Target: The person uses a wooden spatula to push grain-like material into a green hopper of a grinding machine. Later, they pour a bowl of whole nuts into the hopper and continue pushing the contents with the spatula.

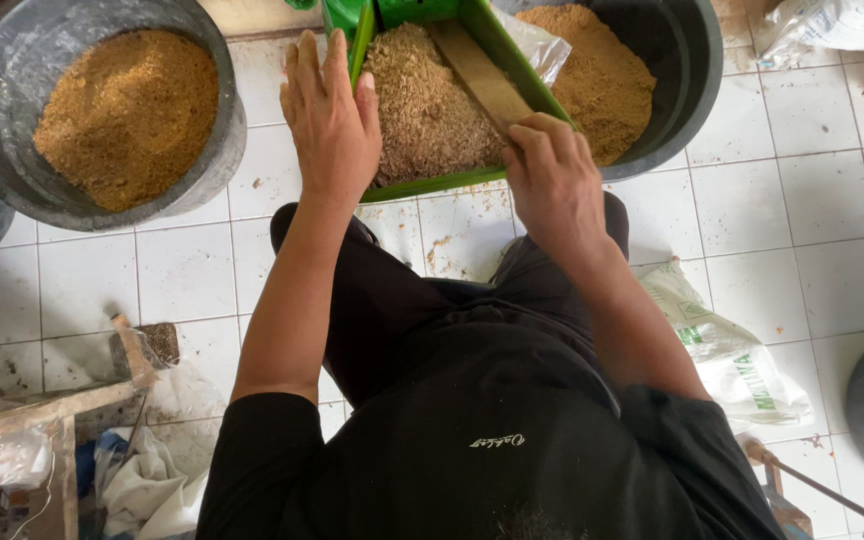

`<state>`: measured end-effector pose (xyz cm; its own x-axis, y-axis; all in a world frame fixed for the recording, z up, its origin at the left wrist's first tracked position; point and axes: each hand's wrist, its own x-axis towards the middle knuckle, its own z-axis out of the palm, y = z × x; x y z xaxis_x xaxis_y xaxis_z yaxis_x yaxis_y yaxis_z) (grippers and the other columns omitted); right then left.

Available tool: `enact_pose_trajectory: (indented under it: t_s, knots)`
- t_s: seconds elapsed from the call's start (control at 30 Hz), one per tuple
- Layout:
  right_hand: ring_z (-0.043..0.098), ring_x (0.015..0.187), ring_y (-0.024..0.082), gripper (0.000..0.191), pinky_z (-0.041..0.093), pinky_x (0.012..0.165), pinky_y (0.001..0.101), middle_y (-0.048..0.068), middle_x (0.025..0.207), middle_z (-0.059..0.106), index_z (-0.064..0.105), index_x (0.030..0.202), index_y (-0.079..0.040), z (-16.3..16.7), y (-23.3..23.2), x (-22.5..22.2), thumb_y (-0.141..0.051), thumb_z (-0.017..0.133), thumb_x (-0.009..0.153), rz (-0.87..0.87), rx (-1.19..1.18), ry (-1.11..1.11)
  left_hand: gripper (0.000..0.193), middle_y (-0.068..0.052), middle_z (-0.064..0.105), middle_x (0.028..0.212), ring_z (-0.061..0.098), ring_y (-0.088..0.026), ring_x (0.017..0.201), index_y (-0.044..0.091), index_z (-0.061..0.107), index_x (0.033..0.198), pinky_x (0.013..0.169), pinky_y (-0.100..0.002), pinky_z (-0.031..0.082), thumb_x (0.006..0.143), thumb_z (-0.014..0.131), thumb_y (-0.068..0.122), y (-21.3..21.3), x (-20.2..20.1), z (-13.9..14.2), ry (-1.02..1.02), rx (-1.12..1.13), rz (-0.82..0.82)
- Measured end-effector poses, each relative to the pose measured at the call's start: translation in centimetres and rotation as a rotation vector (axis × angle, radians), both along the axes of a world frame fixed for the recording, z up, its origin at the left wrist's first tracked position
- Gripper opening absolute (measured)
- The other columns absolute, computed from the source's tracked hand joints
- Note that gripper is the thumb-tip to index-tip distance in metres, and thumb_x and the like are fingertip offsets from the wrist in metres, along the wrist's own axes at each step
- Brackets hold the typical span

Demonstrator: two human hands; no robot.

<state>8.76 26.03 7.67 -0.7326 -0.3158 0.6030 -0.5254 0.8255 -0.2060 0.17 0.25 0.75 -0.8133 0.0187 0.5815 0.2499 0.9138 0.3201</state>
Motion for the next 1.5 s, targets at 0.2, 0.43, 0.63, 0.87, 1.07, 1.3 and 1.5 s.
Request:
enact_pose_trajectory:
  t_s: [0.2, 0.43, 0.63, 0.87, 1.07, 1.3, 1.5]
  knots:
    - [0.07, 0.105, 0.026, 0.013, 0.061, 0.091, 0.0394, 0.017, 0.116, 0.07, 0.063, 0.108, 0.002, -0.4, 2.0, 0.6, -0.003, 0.074, 0.102, 0.008, -0.073, 0.132, 0.049, -0.031, 0.039, 0.158, 0.035, -0.05, 0.15, 0.003, 0.041, 0.157, 0.118, -0.068, 0.037, 0.117, 0.049, 0.03, 0.1, 0.0, 0.1, -0.002, -0.003, -0.004]
    - [0.072, 0.092, 0.02, 0.018, 0.063, 0.071, 0.0279, 0.015, 0.112, 0.069, 0.062, 0.109, 0.0, 3.8, 5.6, 4.5, -0.008, 0.078, 0.112, -0.064, -0.091, 0.15, 0.049, -0.03, 0.039, 0.158, 0.036, -0.048, 0.151, 0.004, 0.04, 0.158, 0.118, -0.068, 0.036, 0.118, 0.048, 0.032, 0.1, -0.2, -0.1, -0.015, -0.007, 0.002]
    - [0.07, 0.077, 0.014, 0.021, 0.062, 0.065, 0.0239, 0.013, 0.105, 0.068, 0.063, 0.11, -0.002, 6.5, 7.3, 5.9, -0.014, 0.079, 0.116, -0.059, -0.124, 0.18, 0.049, -0.029, 0.037, 0.16, 0.034, -0.047, 0.152, 0.005, 0.04, 0.158, 0.119, -0.067, 0.033, 0.118, 0.046, 0.032, 0.2, 0.1, 0.0, -0.061, -0.016, 0.008]
    - [0.072, 0.084, 0.015, 0.018, 0.063, 0.069, 0.0235, 0.013, 0.108, 0.066, 0.06, 0.109, 0.0, 7.8, 7.7, 5.2, -0.008, 0.075, 0.115, -0.021, -0.076, 0.143, 0.049, -0.029, 0.036, 0.16, 0.033, -0.048, 0.151, 0.005, 0.04, 0.157, 0.119, -0.067, 0.032, 0.117, 0.045, 0.032, 0.3, 0.2, 0.2, -0.08, -0.028, 0.017]
    - [0.071, 0.089, 0.021, 0.02, 0.064, 0.072, 0.0291, 0.015, 0.111, 0.065, 0.06, 0.109, 0.0, 4.4, 5.6, 2.9, -0.004, 0.08, 0.107, 0.009, -0.064, 0.132, 0.048, -0.029, 0.037, 0.159, 0.035, -0.048, 0.151, 0.004, 0.04, 0.157, 0.119, -0.067, 0.034, 0.117, 0.045, 0.03, 0.5, 0.3, 0.5, -0.064, -0.011, -0.002]
    - [0.069, 0.098, 0.027, 0.022, 0.06, 0.082, 0.0381, 0.013, 0.114, 0.066, 0.062, 0.112, 0.0, 3.4, 3.5, 3.2, -0.002, 0.081, 0.101, 0.016, -0.113, 0.088, 0.047, -0.03, 0.04, 0.158, 0.037, -0.049, 0.15, 0.002, 0.041, 0.155, 0.118, -0.066, 0.036, 0.116, 0.048, 0.027, 0.6, 0.7, 1.0, -0.038, -0.015, -0.017]
    - [0.068, 0.103, 0.029, 0.022, 0.059, 0.087, 0.0396, 0.012, 0.117, 0.065, 0.062, 0.112, -0.001, 2.3, 2.3, 2.5, -0.004, 0.081, 0.1, 0.039, -0.131, 0.112, 0.045, -0.032, 0.042, 0.155, 0.04, -0.05, 0.148, -0.001, 0.043, 0.154, 0.119, -0.063, 0.038, 0.117, 0.048, 0.025, 0.5, 0.7, 0.9, 0.026, -0.028, -0.042]
